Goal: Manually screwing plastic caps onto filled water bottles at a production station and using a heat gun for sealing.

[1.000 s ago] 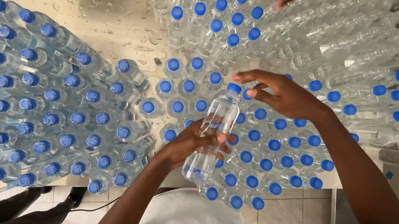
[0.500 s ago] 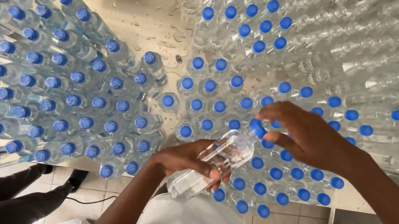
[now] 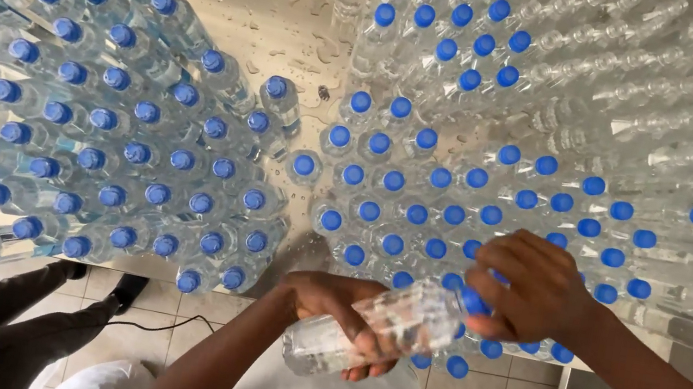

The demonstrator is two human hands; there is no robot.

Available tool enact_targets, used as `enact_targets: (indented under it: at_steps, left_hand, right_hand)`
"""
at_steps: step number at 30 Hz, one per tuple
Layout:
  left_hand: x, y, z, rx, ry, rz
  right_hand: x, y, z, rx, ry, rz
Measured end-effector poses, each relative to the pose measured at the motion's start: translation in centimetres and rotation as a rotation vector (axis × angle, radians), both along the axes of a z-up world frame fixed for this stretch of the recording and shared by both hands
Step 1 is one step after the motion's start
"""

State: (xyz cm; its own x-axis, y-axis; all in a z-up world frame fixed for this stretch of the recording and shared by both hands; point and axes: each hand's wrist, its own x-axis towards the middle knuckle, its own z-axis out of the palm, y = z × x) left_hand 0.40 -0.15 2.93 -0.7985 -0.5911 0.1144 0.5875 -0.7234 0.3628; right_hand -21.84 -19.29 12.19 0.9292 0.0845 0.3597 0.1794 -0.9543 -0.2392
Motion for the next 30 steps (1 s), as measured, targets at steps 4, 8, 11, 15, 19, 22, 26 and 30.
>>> enact_targets:
  at_steps: [4,8,11,15,19,22,26,30]
  left_hand:
    - [-3.2,-0.2,-1.1,0.095,0.388,-0.24]
    - [-0.3,-3.6,3.6,0.013,-0.214,0.009]
    - [-0.9,-7.0,9.4,-0.328,-1.365,0.024]
    - [-5.9,-8.2,4.6,-1.052,-2.291,0.542]
    - [-3.6,-12.1,1.8,-1.097,-2.22,0.927]
    - [1.5,-15.7,0.0,-1.006,-2.234,1.065]
    - [8.0,-12.3,2.2,-0.729,-2.264,1.124]
    - [10.6,-4.8,5.1,-0.348,-1.97,1.26]
  right_hand:
    - [1.8,1.7,2.5,-0.006,-0.339,0.156]
    - [0.2,-0.8,-2.7,0.629,-0.097,-0.175]
    - [0.2,-4.3,-4.7,0.835,0.354,-0.684]
    - [0.9,-7.0,-3.2,1.106,0.865,-1.14]
    - [4.8,-7.6,4.5,0.835,0.604,-0.942]
    - [9.3,-7.4,6.2,0.636,0.381,-0.813]
    - [18.4,-10.2,0.5,0.251,-0.003,-0.408]
    - [26.6,-11.1,-3.7,0.159,-0.156,-0.285]
